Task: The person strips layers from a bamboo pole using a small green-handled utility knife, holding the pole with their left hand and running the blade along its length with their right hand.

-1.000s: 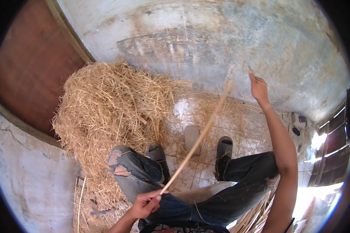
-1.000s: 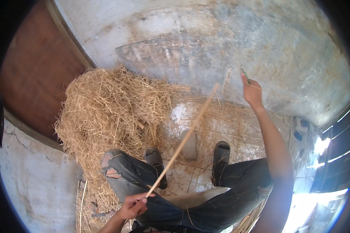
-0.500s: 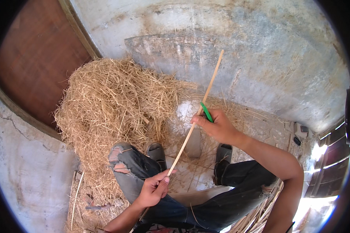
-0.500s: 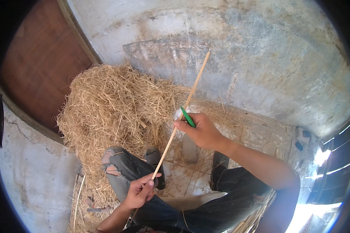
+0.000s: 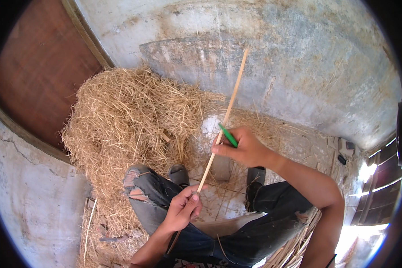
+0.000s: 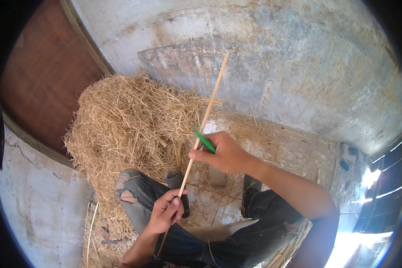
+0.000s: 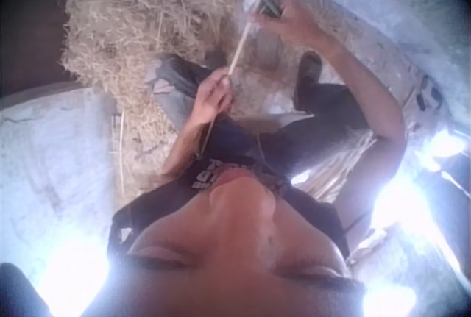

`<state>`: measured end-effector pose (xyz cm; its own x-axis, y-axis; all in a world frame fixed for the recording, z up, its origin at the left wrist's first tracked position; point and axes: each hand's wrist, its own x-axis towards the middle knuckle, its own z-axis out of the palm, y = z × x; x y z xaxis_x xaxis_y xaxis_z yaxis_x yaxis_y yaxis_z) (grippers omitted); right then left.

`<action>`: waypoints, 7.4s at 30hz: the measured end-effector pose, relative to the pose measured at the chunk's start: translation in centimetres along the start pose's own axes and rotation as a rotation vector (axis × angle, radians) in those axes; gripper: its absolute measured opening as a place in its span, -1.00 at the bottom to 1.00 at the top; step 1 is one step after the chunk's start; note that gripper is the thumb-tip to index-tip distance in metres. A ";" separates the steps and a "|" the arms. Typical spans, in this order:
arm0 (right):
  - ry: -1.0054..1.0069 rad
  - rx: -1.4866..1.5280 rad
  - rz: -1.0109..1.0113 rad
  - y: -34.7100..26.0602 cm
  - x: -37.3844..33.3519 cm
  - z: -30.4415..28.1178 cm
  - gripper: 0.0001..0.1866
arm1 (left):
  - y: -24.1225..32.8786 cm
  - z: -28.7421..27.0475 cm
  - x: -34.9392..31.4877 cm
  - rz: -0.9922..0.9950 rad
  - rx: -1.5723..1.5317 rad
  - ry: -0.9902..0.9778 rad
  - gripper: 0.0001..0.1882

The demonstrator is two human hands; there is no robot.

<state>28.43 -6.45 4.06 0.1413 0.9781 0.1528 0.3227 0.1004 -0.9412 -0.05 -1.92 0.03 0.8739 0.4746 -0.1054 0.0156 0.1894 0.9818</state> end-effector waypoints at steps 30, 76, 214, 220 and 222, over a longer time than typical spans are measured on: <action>0.395 -0.769 0.078 0.3 1.3 -2.4 -0.47 | 2.6 -1.2 -1.3 -0.305 -0.405 0.011 -0.58; 0.996 -0.766 0.529 6.9 -1.6 -19.8 -0.31 | 0.7 -7.0 -7.4 -0.390 -0.095 -0.218 -0.61; 0.681 -0.582 0.271 -0.4 -0.3 -6.5 -0.24 | 0.7 -1.5 -2.9 -0.021 0.111 0.041 -0.64; 0.854 -0.562 0.248 2.0 -3.1 -12.2 -0.22 | -0.1 -3.3 -4.6 -0.029 0.054 0.099 -0.64; 0.726 -0.525 0.179 0.8 -3.1 -8.5 -0.29 | 0.3 -2.9 -4.0 -0.009 0.049 0.096 -0.64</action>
<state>36.24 -10.94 5.38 0.7268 0.5985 0.3370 0.5986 -0.3112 -0.7382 -4.93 -1.26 0.23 0.8231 0.5536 -0.1266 0.0487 0.1533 0.9870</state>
